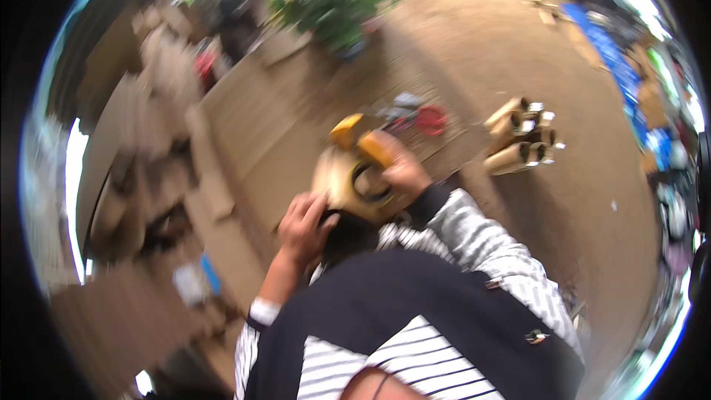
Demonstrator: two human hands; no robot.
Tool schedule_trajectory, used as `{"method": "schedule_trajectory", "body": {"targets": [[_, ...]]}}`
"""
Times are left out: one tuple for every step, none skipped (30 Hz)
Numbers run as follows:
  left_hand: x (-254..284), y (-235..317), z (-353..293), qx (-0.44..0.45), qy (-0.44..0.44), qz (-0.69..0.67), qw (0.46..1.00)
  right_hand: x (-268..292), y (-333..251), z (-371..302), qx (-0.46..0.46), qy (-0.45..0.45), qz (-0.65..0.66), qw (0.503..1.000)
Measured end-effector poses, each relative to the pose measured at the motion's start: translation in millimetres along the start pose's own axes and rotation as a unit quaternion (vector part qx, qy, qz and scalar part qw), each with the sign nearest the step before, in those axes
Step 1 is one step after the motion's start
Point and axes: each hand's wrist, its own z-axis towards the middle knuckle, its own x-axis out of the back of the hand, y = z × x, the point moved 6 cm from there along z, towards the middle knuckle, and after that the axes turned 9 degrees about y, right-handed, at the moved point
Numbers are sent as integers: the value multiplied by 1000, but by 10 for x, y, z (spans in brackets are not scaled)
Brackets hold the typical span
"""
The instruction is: The person rolls sheets of corrugated cardboard into cylindrical tubes and secures them with clear tape using a handheld dispenser. They then trim the edges of the tubes with scissors and place the finished tubes upright on the floor.
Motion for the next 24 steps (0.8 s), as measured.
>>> {"method": "schedule_trajectory", "body": {"targets": [[28,29,-23,16,-10,4,1000,-125,-23,8,9,2,-52,999],[-45,38,-52,-5,-15,24,1000,-131,-108,-2,52,-3,-209,977],[-39,45,-21,-6,-24,39,999,-218,-108,26,-8,5,-163,987],[-56,43,8,-10,-19,33,999,-278,-114,-15,-72,15,-107,991],[-73,37,39,-14,-26,21,999,-273,-147,-40,-72,27,-79,994],[-97,32,84,-15,-32,10,999,-260,-179,-48,-73,35,-50,995],[-121,38,87,-23,-40,0,999,-229,-169,-82,-62,44,-59,995],[-144,43,85,-28,-48,-9,998,-203,-151,-101,-59,49,-60,995],[-168,48,82,-32,-54,-19,998,-178,-134,-112,-58,52,-61,995],[-158,55,73,-43,-49,-22,998,-194,-128,-121,-57,55,-60,995],[-155,63,71,-53,-43,-25,997,-210,-117,-133,-65,55,-58,995],[-156,69,69,-62,-37,-29,997,-230,-116,-132,-64,52,-61,995],[-164,49,42,-58,-39,-67,995,-274,-103,-135,-63,49,-63,995],[-148,10,16,-47,-45,-85,994,-315,-95,-136,-63,45,-64,995],[-129,-33,-12,-35,-51,-103,993,-347,-89,-139,-66,47,-57,995],[-118,-63,-44,-22,-58,-122,991,-390,-117,-149,-71,49,-51,995],[-89,-51,-41,-28,-53,-130,990,-411,-119,-159,-75,52,-46,995],[-80,-73,-86,-27,-52,-140,988,-379,-116,-188,-65,58,-65,994],[-58,-100,-126,-27,-50,-152,987,-316,-144,-227,-53,64,-85,993],[-35,-127,-155,-28,-48,-161,985,-252,-155,-255,-39,68,-104,992],[8,-135,-155,-23,-36,-162,986,-158,-83,-297,-39,78,-110,990],[18,-155,-180,-20,-34,-165,985,-121,-70,-354,-64,82,-73,992],[27,-181,-207,-18,-33,-168,985,-96,-15,-391,-72,86,-74,991],[34,-204,-230,-16,-31,-172,985,-86,50,-422,-80,90,-75,990]]}}
